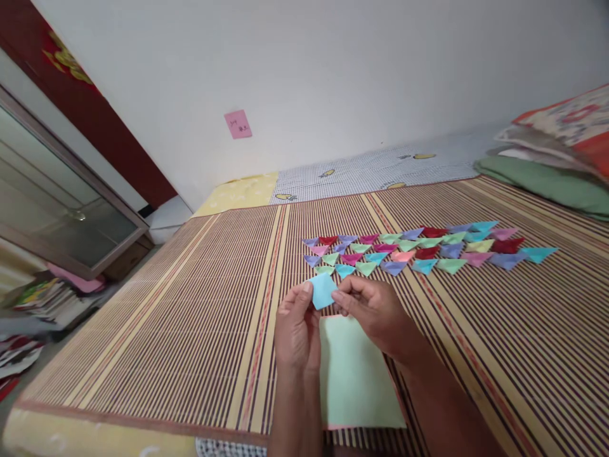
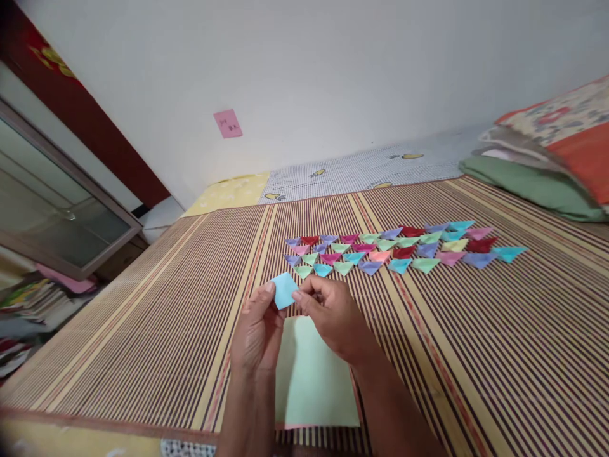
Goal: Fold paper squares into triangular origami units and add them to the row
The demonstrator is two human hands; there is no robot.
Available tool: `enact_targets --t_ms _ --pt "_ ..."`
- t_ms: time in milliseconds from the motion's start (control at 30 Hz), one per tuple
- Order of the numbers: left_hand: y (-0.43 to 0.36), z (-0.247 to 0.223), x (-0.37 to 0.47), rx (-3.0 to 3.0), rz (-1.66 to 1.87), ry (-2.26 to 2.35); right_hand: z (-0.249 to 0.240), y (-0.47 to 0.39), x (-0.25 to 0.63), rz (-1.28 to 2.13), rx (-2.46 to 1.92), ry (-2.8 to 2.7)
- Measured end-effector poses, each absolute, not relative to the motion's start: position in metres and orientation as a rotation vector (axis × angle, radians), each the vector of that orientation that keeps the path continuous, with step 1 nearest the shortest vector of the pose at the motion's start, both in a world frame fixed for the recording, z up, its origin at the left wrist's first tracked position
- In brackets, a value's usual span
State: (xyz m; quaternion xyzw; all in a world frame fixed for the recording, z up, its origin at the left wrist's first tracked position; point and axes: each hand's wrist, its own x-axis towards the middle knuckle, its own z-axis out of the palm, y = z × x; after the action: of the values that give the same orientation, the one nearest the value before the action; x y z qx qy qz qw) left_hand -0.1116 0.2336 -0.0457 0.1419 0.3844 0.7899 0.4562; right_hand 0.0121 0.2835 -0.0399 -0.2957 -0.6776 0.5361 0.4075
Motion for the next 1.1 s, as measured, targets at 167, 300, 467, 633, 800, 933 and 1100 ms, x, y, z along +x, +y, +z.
enact_targets --t_ms 167,300,467,633,800,933,1100 --pt "0.231 -0.046 -0.113 0.434 2.017 1.043 -0.036 0.28 0.014 1.134 -0.833 -1.797" --pt "0.232 -0.047 -0.112 0.411 2.09 1.047 -0.039 0.281 0.012 1.313 -0.817 -1.706" --pt "0.234 -0.05 -0.11 0.362 2.079 1.033 -0.037 0.282 0.013 1.284 -0.808 -1.697" --pt "0.229 -0.047 -0.119 0.484 2.031 1.119 -0.036 0.286 0.022 1.401 -0.668 -1.799" --pt "0.22 -0.043 -0.125 0.801 1.769 1.263 -0.038 0.288 0.026 1.343 -0.707 -1.661" --pt "0.218 -0.042 -0.121 0.988 1.658 1.347 -0.035 0.287 0.024 1.361 -0.737 -1.767" --pt "0.222 -0.041 -0.11 0.967 1.729 1.375 -0.033 0.283 0.018 1.265 -0.829 -1.763"
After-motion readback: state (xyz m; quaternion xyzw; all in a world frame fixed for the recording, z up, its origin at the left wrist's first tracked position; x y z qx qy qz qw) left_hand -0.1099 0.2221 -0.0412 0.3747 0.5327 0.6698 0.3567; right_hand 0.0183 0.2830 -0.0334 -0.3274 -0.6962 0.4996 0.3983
